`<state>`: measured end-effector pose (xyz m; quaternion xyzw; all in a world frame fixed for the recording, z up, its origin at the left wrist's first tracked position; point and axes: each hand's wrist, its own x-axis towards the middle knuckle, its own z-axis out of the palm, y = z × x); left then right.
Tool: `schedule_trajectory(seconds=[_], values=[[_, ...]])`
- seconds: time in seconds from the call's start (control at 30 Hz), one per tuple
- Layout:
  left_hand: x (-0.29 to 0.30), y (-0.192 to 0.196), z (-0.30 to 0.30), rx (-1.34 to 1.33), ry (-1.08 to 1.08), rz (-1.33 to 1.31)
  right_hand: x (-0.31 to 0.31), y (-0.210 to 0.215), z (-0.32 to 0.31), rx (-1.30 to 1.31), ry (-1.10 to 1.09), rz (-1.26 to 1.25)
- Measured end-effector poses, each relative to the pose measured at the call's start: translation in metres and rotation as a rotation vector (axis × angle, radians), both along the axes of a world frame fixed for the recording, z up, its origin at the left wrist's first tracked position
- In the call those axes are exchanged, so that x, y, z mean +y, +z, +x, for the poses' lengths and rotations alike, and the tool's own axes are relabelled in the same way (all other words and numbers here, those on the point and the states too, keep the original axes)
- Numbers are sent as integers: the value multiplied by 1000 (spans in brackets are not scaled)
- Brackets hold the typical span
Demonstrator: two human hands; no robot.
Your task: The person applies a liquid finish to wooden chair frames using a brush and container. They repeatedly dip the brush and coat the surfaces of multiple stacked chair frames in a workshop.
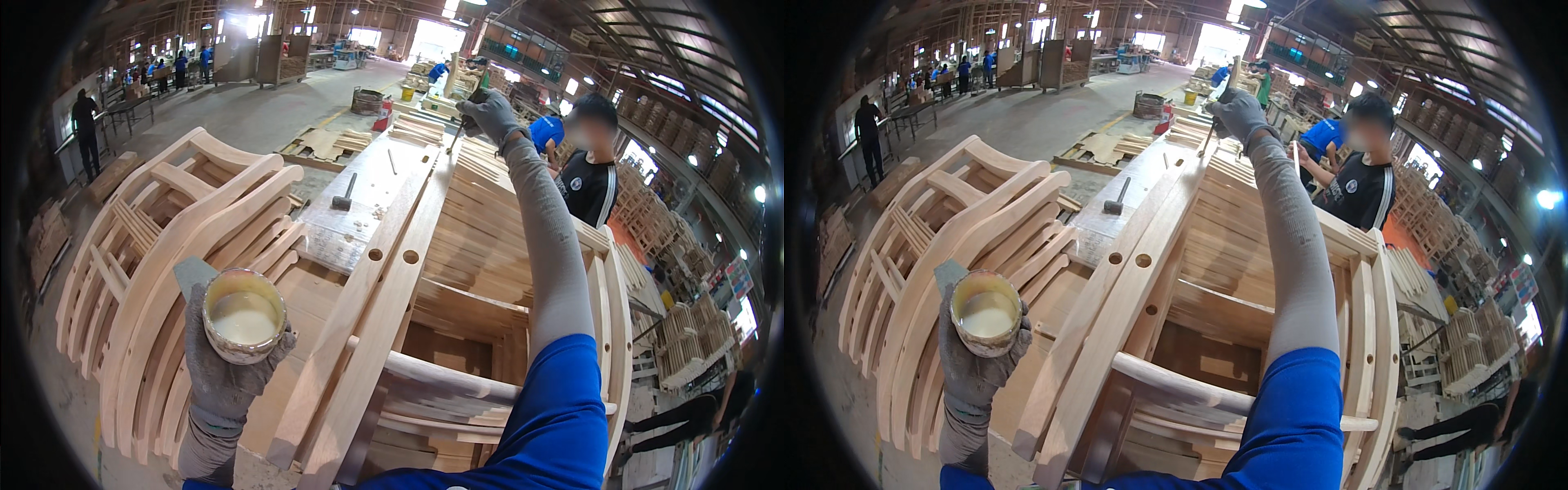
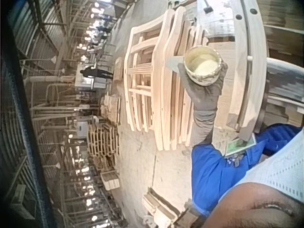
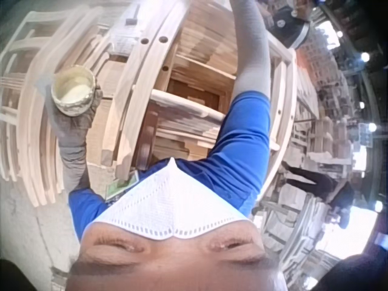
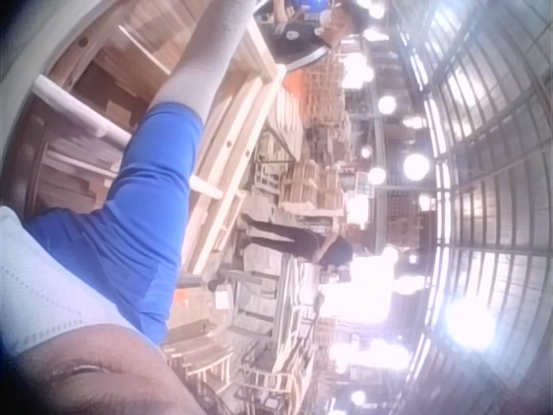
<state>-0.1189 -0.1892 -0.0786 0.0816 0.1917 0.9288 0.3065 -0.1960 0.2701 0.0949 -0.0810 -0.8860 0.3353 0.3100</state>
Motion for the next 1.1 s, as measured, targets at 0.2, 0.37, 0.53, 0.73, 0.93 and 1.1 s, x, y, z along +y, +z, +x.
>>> schedule_trajectory(seconds=[0.2, 0.37, 0.53, 0.73, 0.93, 1.1], values=[[0, 4, 3, 9, -7, -15, -5, -2, -2, -52, -3, -75], [-1, 4, 4, -18, 10, -6, 5, -3, -4, 14, -34, -64], [-1, 5, 5, -11, -12, 36, 7, 5, 6, -70, 43, 26], [6, 14, 7, 47, -146, 129, -16, 37, 70, 263, 572, 648], [18, 20, 20, 319, -106, 115, -187, 20, 168, 37, 677, -303], [25, 41, 40, 253, -331, 123, -236, -11, 213, 4, 779, -254]])
